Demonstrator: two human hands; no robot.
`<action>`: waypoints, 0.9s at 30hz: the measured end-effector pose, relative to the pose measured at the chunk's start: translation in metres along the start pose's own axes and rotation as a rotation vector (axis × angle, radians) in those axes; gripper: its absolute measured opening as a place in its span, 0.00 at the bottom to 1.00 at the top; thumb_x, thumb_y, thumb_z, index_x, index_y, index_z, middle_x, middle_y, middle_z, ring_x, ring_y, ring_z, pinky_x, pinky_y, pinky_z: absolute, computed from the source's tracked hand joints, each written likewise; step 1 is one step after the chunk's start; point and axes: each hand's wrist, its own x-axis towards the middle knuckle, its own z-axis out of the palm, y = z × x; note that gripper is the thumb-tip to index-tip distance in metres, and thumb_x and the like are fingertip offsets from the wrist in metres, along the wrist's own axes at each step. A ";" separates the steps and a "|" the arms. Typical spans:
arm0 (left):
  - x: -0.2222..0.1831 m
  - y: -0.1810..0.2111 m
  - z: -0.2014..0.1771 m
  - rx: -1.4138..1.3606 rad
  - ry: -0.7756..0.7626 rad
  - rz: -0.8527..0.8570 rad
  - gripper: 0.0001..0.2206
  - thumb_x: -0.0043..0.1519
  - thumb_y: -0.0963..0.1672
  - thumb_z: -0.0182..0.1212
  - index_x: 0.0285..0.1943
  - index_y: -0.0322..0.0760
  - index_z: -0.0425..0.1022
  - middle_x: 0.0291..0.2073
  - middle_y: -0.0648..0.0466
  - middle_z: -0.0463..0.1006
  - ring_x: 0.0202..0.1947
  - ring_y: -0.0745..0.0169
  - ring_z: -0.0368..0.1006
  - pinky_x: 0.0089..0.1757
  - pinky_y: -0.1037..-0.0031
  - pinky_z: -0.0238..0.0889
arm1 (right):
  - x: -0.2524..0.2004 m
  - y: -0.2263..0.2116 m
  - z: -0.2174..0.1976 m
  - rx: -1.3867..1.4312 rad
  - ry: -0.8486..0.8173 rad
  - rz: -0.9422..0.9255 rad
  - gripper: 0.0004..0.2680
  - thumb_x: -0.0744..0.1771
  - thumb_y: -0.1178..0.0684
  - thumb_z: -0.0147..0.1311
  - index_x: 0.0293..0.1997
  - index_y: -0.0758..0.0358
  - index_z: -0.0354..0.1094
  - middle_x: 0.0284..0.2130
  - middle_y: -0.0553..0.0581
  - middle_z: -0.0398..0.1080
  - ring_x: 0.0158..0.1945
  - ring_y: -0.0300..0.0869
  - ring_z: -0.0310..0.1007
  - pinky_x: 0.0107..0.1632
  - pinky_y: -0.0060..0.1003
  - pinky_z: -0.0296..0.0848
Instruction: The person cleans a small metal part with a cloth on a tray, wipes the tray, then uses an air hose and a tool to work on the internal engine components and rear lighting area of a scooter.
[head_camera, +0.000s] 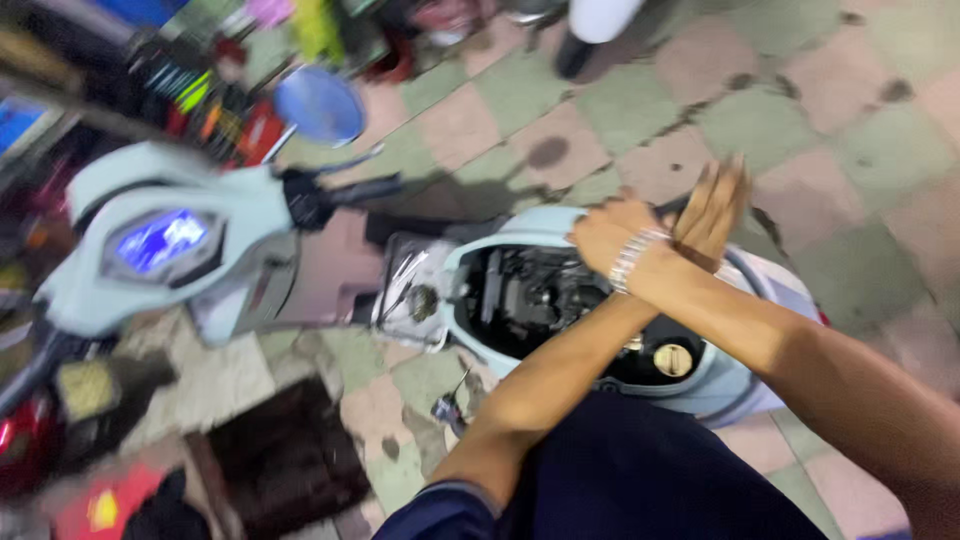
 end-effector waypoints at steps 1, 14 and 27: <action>0.006 0.007 0.003 0.028 -0.007 -0.045 0.33 0.63 0.41 0.59 0.81 0.36 0.57 0.81 0.49 0.52 0.83 0.52 0.49 0.74 0.70 0.40 | -0.011 0.000 -0.001 -0.012 0.067 -0.037 0.13 0.69 0.42 0.51 0.36 0.57 0.79 0.40 0.57 0.78 0.51 0.51 0.75 0.67 0.56 0.60; -0.120 -0.023 0.007 -0.696 -0.478 -0.625 0.19 0.61 0.49 0.64 0.57 0.35 0.76 0.58 0.33 0.73 0.59 0.35 0.71 0.60 0.57 0.65 | -0.052 0.014 0.100 0.986 0.886 -0.158 0.28 0.68 0.45 0.63 0.75 0.61 0.49 0.79 0.71 0.33 0.83 0.60 0.28 0.80 0.58 0.39; -0.136 -0.142 0.064 -1.381 0.228 -1.173 0.12 0.58 0.39 0.62 0.49 0.29 0.82 0.39 0.46 0.85 0.39 0.58 0.81 0.44 0.69 0.74 | -0.010 0.085 0.018 1.461 0.031 0.204 0.21 0.74 0.36 0.43 0.44 0.70 0.70 0.16 0.54 0.58 0.20 0.41 0.58 0.43 0.49 0.77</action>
